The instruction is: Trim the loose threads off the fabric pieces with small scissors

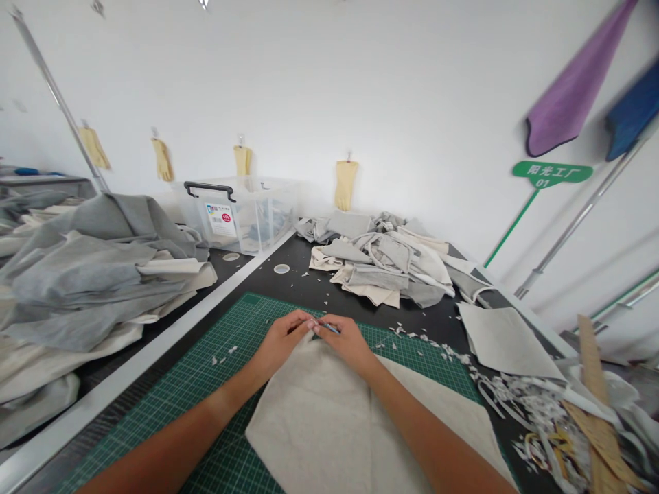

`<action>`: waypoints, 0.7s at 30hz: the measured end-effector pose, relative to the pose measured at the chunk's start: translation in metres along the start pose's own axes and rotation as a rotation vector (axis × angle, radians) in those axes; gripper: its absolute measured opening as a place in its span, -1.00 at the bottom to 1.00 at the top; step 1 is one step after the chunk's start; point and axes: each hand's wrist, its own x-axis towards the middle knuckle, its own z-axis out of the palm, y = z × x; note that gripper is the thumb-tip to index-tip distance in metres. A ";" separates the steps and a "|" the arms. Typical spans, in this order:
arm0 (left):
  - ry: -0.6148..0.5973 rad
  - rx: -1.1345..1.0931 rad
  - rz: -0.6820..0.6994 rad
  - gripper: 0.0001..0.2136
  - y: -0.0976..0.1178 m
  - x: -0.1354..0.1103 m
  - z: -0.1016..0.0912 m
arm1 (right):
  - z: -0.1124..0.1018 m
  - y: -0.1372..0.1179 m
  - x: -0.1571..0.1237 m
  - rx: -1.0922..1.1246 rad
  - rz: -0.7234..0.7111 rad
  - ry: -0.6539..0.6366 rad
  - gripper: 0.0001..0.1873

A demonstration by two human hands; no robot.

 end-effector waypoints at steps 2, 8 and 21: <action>0.000 0.006 -0.019 -0.71 0.000 -0.001 0.000 | -0.001 0.003 0.001 -0.015 0.015 0.040 -0.68; -0.042 0.032 -0.025 -0.66 -0.001 -0.002 0.001 | -0.005 0.002 0.000 -0.032 0.067 0.120 -0.66; -0.176 0.310 -0.048 -0.61 0.007 -0.006 -0.004 | -0.048 -0.042 0.007 0.255 0.109 0.256 -0.57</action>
